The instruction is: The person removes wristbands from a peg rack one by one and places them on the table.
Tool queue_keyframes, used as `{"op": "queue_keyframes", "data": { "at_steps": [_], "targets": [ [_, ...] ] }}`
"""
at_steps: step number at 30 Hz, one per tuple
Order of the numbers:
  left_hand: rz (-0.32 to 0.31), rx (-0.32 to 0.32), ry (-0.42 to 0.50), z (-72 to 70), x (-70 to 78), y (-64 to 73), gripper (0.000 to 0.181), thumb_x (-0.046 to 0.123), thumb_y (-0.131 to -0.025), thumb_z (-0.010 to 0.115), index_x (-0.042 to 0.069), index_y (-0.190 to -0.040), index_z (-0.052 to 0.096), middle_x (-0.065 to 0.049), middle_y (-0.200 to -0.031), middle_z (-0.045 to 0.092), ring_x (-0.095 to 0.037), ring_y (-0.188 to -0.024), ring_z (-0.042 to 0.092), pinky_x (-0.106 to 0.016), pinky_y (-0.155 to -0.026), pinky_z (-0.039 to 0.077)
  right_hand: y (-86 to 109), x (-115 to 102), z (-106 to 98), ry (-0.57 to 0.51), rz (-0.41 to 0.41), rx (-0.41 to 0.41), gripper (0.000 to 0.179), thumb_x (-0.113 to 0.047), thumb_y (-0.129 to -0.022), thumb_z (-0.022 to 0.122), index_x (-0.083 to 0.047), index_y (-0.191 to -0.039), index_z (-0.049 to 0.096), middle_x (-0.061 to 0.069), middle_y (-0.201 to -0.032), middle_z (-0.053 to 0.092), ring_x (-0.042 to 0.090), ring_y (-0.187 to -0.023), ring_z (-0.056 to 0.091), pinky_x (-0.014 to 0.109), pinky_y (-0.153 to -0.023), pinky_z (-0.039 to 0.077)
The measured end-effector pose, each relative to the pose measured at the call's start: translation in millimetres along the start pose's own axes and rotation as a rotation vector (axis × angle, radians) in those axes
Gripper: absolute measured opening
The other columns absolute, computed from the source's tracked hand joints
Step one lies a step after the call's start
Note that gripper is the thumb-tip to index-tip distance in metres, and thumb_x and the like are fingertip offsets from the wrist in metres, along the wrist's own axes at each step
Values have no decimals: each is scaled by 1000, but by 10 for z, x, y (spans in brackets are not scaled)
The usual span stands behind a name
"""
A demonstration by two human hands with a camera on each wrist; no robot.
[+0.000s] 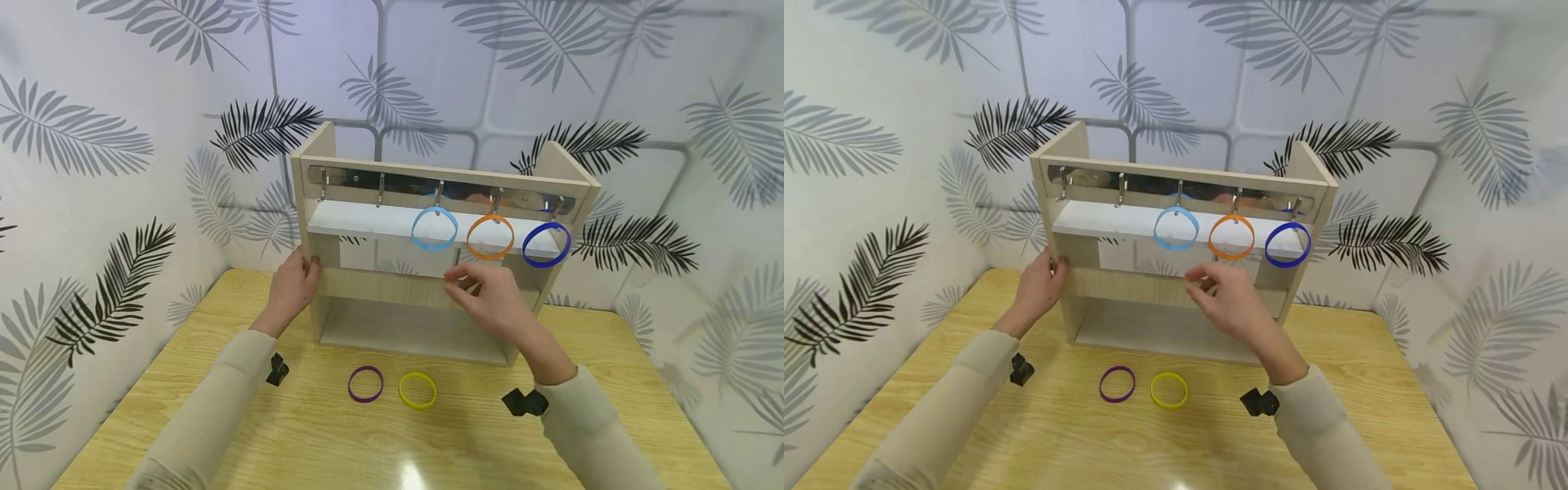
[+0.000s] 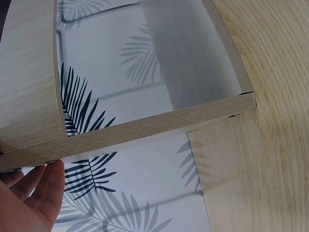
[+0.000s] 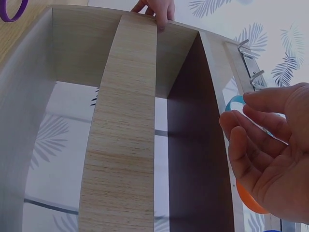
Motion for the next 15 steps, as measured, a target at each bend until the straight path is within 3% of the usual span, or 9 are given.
{"op": "queue_keyframes", "data": {
  "at_steps": [15],
  "targets": [
    [-10,-10,3,-2,8,7,45,27,-100,38,-5,-131,46,-25,-114,59,-39,-96,61,-52,-75,49,-36,-40,-95,16,-20,34,12,-6,-86,69,-5,-98,70,5,-93,70,14,-74,64,30,-63,52]
  ]
}}
Point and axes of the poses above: each hand's wrist, its own y-axis away from the middle knuckle, its own z-axis out of the palm, x = y × z, the point moved 4 cm from there along -y, towards the middle knuckle
